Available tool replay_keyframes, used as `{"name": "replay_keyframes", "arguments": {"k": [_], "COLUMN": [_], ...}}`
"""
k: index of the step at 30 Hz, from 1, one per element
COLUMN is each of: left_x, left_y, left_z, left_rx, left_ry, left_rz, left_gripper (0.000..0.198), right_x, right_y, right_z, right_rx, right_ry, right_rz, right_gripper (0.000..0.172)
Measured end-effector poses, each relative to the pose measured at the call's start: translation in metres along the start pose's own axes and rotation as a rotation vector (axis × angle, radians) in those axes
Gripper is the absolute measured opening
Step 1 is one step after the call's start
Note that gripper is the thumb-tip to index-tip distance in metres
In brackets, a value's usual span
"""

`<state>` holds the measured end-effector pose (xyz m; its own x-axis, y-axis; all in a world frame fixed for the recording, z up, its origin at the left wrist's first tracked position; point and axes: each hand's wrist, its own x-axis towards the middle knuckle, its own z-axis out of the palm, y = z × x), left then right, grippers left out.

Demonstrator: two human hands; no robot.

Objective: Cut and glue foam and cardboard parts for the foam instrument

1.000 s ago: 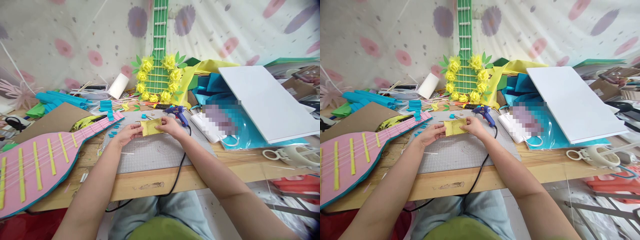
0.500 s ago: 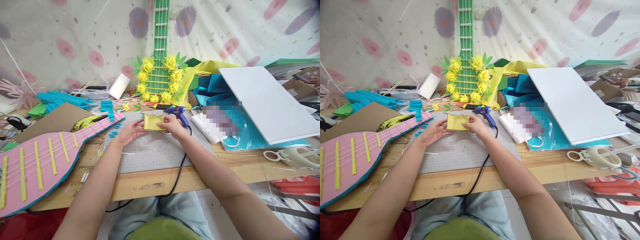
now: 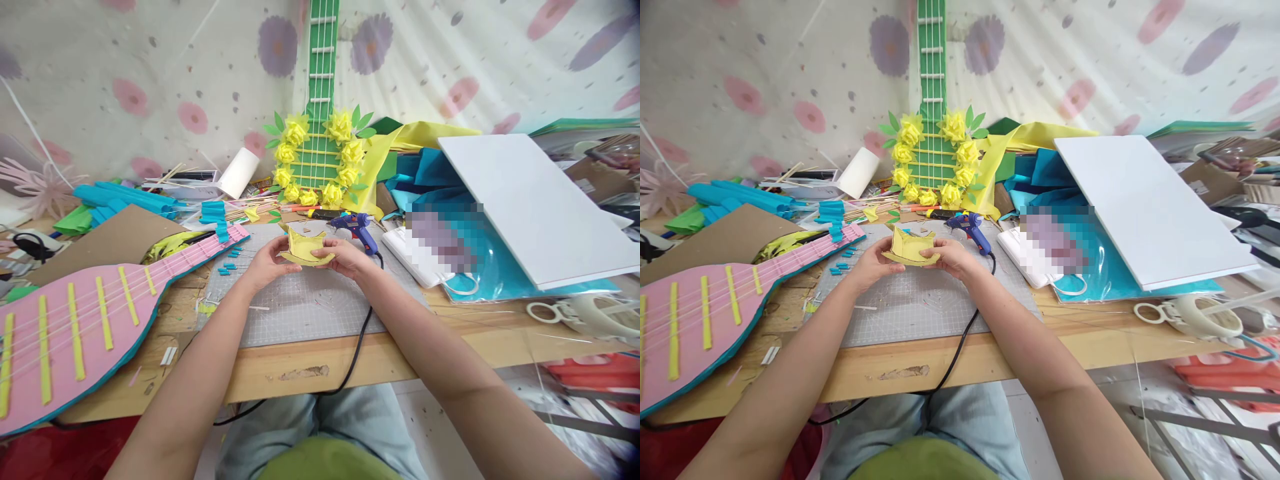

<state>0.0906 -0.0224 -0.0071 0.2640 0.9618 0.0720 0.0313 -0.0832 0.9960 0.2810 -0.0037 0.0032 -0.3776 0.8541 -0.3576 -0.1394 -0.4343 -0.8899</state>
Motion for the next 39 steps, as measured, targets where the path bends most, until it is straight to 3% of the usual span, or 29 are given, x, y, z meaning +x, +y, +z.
{"name": "replay_keyframes", "arguments": {"k": [15, 19, 24, 31, 34, 39], "left_x": [0.0011, 0.0021, 0.0032, 0.0016, 0.0012, 0.0012], "left_y": [-0.0059, -0.0079, -0.0077, -0.0020, -0.0021, -0.0031], "left_z": [0.0013, -0.0010, 0.0004, 0.0025, 0.0021, 0.0009], "left_rx": [-0.061, -0.080, -0.121, -0.100, -0.106, -0.114], "left_ry": [0.156, 0.117, 0.082, 0.097, 0.115, 0.123], "left_rz": [-0.030, -0.076, 0.001, 0.053, 0.030, 0.022], "left_gripper": [0.067, 0.069, 0.088, 0.069, 0.067, 0.068], "right_x": [0.0024, 0.0028, 0.0018, 0.0025, 0.0017, -0.0026], "right_y": [0.0045, 0.0042, 0.0021, 0.0044, 0.0035, -0.0008], "right_z": [-0.0021, -0.0016, -0.0006, -0.0006, -0.0005, 0.0007], "right_rx": [0.030, 0.028, 0.034, 0.033, 0.035, 0.029], "right_ry": [-0.102, -0.094, -0.048, -0.081, -0.082, -0.056], "right_rz": [0.009, 0.019, 0.005, 0.011, 0.002, -0.001], "right_gripper": [0.014, 0.017, 0.019, 0.016, 0.008, 0.009]}}
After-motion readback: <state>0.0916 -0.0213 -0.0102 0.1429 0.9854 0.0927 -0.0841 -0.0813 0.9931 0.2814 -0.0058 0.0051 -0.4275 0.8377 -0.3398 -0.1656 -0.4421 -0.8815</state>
